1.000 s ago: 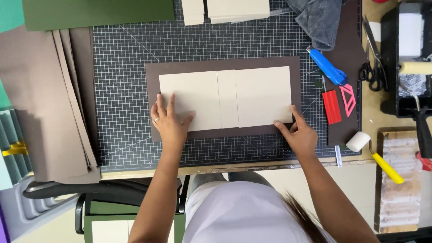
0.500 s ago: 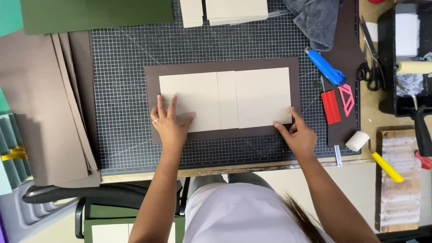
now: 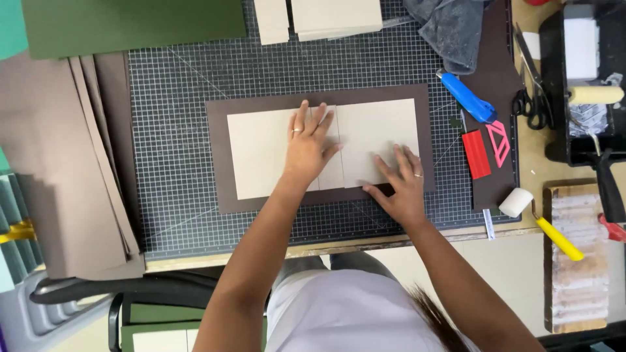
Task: The person smooths a folded green paper cover with a red plastic tool, then sets it aside. They place a brown paper cover on the cutting mat, position two white paper inserts on it, and use a foam roller to apply adhesive to the brown cover. The person then presses the white inserts onto the brown cover to assemble the unit.
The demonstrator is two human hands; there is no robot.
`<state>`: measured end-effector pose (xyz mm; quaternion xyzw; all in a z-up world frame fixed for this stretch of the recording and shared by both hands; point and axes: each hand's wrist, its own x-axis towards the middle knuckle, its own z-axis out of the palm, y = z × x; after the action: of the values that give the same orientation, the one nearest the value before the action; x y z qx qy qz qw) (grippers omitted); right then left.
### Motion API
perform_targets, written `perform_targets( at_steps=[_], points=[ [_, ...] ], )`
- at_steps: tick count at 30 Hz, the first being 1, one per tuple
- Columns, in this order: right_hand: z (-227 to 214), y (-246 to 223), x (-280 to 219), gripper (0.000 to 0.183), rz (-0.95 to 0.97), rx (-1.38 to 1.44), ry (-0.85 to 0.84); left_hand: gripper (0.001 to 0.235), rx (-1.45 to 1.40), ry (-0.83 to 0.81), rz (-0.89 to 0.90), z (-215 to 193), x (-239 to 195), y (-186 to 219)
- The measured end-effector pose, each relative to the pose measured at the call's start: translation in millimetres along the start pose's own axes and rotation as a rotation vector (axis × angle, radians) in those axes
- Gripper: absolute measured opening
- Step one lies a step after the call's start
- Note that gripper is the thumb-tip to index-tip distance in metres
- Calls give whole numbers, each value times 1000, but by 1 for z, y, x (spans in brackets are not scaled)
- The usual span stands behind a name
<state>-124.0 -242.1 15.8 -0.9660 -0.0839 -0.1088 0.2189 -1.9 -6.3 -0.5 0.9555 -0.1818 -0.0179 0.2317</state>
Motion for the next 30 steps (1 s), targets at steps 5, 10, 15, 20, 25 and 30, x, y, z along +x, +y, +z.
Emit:
perform_targets(
  at_steps=[5, 10, 15, 20, 25, 30],
  points=[
    [3, -4, 4, 61, 39, -3, 8, 77, -10, -15, -6, 8, 11, 1],
    [7, -4, 1, 59, 44, -29, 19, 76, -20, -26, -18, 11, 6, -1],
    [9, -4, -1, 58, 43, -49, 21, 77, -2, -48, -18, 14, 5, -3],
    [10, -6, -1, 57, 46, -44, 30, 85, 14, -171, -55, -2, 15, 3],
    [9, -8, 1, 57, 42, -63, 43, 85, 20, -202, -55, 0, 19, 3],
    [10, -7, 0, 56, 38, -78, 46, 85, 11, -220, -76, -1, 19, 3]
  ],
)
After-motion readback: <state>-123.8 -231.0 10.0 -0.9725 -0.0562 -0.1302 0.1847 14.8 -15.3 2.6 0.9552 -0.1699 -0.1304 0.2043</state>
